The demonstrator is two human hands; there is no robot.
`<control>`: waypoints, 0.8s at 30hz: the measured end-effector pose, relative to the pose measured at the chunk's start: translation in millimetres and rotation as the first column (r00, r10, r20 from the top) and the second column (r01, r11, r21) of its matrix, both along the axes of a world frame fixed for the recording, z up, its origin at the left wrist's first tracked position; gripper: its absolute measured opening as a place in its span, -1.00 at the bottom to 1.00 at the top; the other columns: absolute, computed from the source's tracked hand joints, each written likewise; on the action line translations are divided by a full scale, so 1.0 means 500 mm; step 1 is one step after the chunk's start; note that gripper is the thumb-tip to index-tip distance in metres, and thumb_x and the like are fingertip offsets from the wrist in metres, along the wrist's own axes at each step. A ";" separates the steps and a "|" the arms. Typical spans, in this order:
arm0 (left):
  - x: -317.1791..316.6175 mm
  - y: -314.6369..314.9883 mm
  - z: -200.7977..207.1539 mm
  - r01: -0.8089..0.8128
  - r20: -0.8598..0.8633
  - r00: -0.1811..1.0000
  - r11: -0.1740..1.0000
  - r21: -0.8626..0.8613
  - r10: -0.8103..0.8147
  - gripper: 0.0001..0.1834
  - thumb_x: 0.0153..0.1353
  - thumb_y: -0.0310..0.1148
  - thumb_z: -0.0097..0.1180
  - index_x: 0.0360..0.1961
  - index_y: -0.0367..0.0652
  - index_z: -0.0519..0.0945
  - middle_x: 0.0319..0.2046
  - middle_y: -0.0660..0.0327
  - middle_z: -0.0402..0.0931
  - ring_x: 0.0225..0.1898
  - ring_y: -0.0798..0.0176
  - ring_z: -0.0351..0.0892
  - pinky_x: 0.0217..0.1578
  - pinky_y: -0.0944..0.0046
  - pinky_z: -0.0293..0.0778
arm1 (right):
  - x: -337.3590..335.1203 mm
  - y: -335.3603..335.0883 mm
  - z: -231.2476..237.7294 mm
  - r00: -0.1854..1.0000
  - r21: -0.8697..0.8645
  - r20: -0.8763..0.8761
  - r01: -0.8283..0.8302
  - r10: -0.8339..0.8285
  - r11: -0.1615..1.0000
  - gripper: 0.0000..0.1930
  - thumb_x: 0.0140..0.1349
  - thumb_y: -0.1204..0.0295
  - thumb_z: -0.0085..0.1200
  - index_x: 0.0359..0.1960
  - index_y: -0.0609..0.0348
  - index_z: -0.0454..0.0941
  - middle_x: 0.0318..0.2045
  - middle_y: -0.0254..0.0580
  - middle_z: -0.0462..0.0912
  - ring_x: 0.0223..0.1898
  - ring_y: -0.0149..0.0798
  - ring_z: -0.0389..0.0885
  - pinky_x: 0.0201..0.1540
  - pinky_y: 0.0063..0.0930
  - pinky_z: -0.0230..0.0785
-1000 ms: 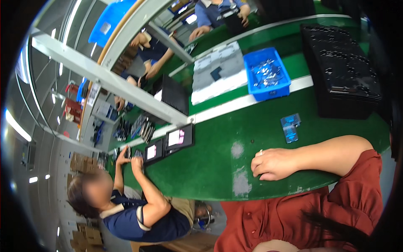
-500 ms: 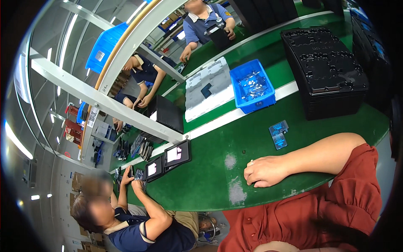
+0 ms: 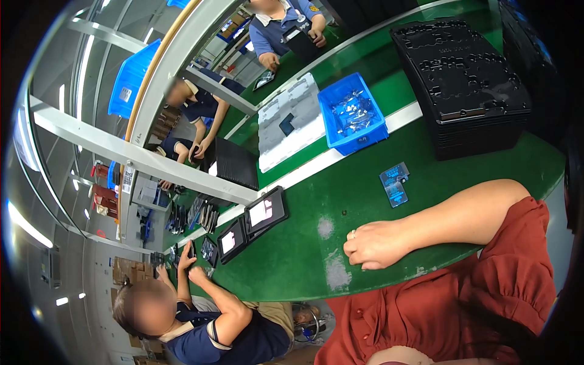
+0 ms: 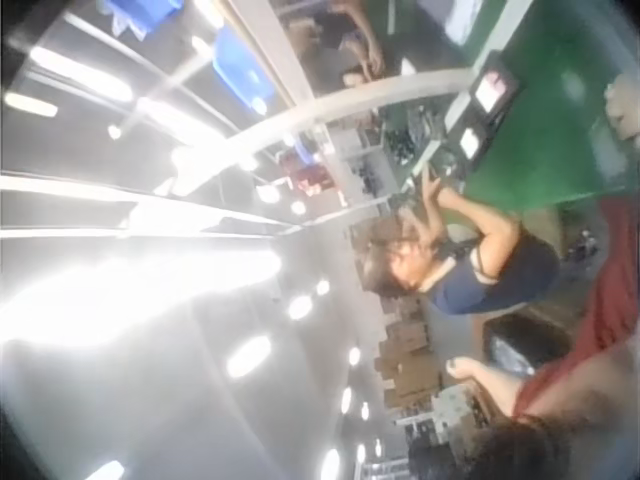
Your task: The person unpacks small electronic components from plastic bags and places them into a black plastic tray. The person repeats this process, handling multiple items and organizing them into the tray on a green workbench.
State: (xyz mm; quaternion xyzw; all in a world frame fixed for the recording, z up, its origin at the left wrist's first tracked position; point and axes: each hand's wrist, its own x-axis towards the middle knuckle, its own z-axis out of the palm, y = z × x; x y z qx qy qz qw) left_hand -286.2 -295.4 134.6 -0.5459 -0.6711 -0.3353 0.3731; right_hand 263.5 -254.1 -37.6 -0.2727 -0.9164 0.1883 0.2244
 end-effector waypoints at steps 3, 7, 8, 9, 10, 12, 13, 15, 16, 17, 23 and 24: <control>0.011 -0.012 -0.025 0.151 0.172 0.971 0.984 0.096 -0.166 -0.73 0.14 -0.51 0.07 -0.11 -0.34 0.53 -0.15 0.02 0.56 -0.15 0.06 0.53 -0.14 0.16 0.47 | 0.000 -0.016 0.013 0.998 0.060 0.048 -0.044 0.041 0.997 -0.67 -0.01 0.26 0.21 -0.25 0.21 0.57 -0.22 -0.10 0.50 -0.09 -0.08 0.46 -0.01 -0.23 0.33; 0.205 0.060 -0.095 0.529 0.288 0.844 0.788 -0.315 -0.452 -0.63 0.14 -0.39 0.07 -0.02 -0.30 0.49 -0.10 -0.03 0.55 -0.04 -0.03 0.52 0.01 0.03 0.40 | -0.018 -0.031 0.009 0.981 0.095 0.118 -0.165 0.154 0.982 -0.37 -0.05 0.08 0.25 0.04 0.18 0.47 0.04 0.03 0.41 0.15 -0.02 0.32 0.19 -0.12 0.16; 0.261 0.096 -0.121 0.609 0.247 0.793 0.716 -0.342 -0.557 -0.69 0.11 -0.46 0.08 -0.09 -0.30 0.51 -0.17 -0.01 0.56 -0.13 0.00 0.54 -0.08 0.09 0.42 | -0.021 -0.036 0.007 0.974 0.119 0.143 -0.191 0.174 0.974 -0.31 -0.05 0.06 0.25 0.11 0.18 0.42 0.12 0.06 0.36 0.22 0.01 0.26 0.24 -0.08 0.10; 0.304 0.145 -0.161 0.685 0.216 0.721 0.630 -0.365 -0.659 -0.75 0.08 -0.53 0.09 -0.17 -0.30 0.53 -0.24 0.01 0.56 -0.22 0.04 0.56 -0.17 0.14 0.45 | -0.028 -0.038 0.011 0.966 0.143 0.175 -0.214 0.188 0.966 -0.26 -0.05 0.05 0.24 0.17 0.17 0.37 0.20 0.09 0.30 0.28 0.03 0.20 0.29 -0.04 0.04; 0.349 0.179 -0.183 0.745 0.187 0.640 0.541 -0.391 -0.746 -0.80 0.06 -0.60 0.10 -0.24 -0.30 0.56 -0.31 0.03 0.57 -0.31 0.08 0.58 -0.26 0.20 0.48 | -0.036 -0.035 0.022 0.906 0.039 0.354 -0.262 0.232 0.964 -0.17 0.00 0.03 0.19 0.29 0.15 0.20 0.33 0.12 0.10 0.38 0.06 0.00 0.36 0.05 -0.15; 0.448 0.254 -0.204 0.734 0.210 0.634 0.494 -0.467 -0.744 -0.81 0.06 -0.61 0.08 -0.27 -0.23 0.57 -0.39 0.06 0.55 -0.35 0.02 0.57 -0.29 0.18 0.48 | -0.028 -0.043 0.026 0.896 0.039 0.406 -0.213 0.180 0.976 -0.18 0.03 0.04 0.16 0.30 0.15 0.17 0.33 0.13 0.09 0.38 0.06 -0.02 0.37 0.04 -0.17; 0.452 0.291 -0.226 0.708 0.188 0.662 0.525 -0.472 -0.725 -0.84 0.08 -0.58 0.07 -0.27 -0.22 0.57 -0.38 0.06 0.55 -0.34 0.02 0.57 -0.29 0.19 0.48 | -0.026 -0.045 0.027 0.888 0.045 0.431 -0.200 0.162 0.979 -0.19 0.05 0.05 0.14 0.31 0.16 0.16 0.34 0.13 0.08 0.39 0.05 -0.02 0.37 0.04 -0.18; 0.448 0.361 -0.239 0.657 0.216 0.732 0.585 -0.476 -0.646 -0.85 0.10 -0.53 0.08 -0.27 -0.20 0.58 -0.37 0.05 0.54 -0.33 0.01 0.57 -0.28 0.16 0.48 | -0.016 -0.043 0.035 0.892 0.018 0.413 -0.210 0.184 0.977 -0.20 0.07 0.07 0.11 0.32 0.16 0.14 0.34 0.12 0.06 0.40 0.04 -0.05 0.37 0.04 -0.21; 0.419 0.394 -0.252 0.609 0.184 0.780 0.656 -0.446 -0.599 -0.85 0.10 -0.52 0.09 -0.27 -0.20 0.58 -0.38 0.06 0.55 -0.32 0.00 0.57 -0.28 0.15 0.48 | -0.018 -0.042 0.035 0.897 0.021 0.397 -0.224 0.197 0.974 -0.20 0.06 0.07 0.12 0.31 0.16 0.15 0.34 0.12 0.07 0.39 0.04 -0.04 0.37 0.04 -0.20; 0.403 0.423 -0.257 0.574 0.183 0.811 0.697 -0.429 -0.555 -0.85 0.09 -0.51 0.08 -0.28 -0.20 0.59 -0.37 0.06 0.55 -0.33 -0.01 0.56 -0.26 0.13 0.48 | -0.016 -0.040 0.035 0.902 0.021 0.383 -0.224 0.199 0.974 -0.20 0.06 0.07 0.13 0.31 0.16 0.15 0.34 0.12 0.07 0.39 0.04 -0.03 0.37 0.04 -0.19; 0.187 0.635 -0.283 0.402 0.285 0.902 0.870 -0.286 -0.324 -0.80 0.03 -0.48 0.09 -0.27 -0.19 0.62 -0.35 0.03 0.58 -0.30 0.01 0.58 -0.22 0.11 0.48 | -0.024 -0.029 0.047 0.910 -0.034 0.345 -0.234 0.231 0.972 -0.22 -0.01 0.13 0.19 0.26 0.14 0.22 0.30 0.06 0.16 0.36 0.01 0.06 0.36 0.02 -0.10; 0.173 0.660 -0.286 0.311 0.290 0.932 0.891 -0.330 -0.218 -0.78 0.01 -0.45 0.10 -0.26 -0.18 0.62 -0.32 0.03 0.58 -0.28 0.01 0.58 -0.20 0.10 0.47 | -0.022 -0.026 0.050 0.912 -0.042 0.341 -0.227 0.227 0.973 -0.23 -0.02 0.13 0.20 0.25 0.14 0.24 0.29 0.05 0.18 0.36 0.01 0.07 0.36 0.01 -0.08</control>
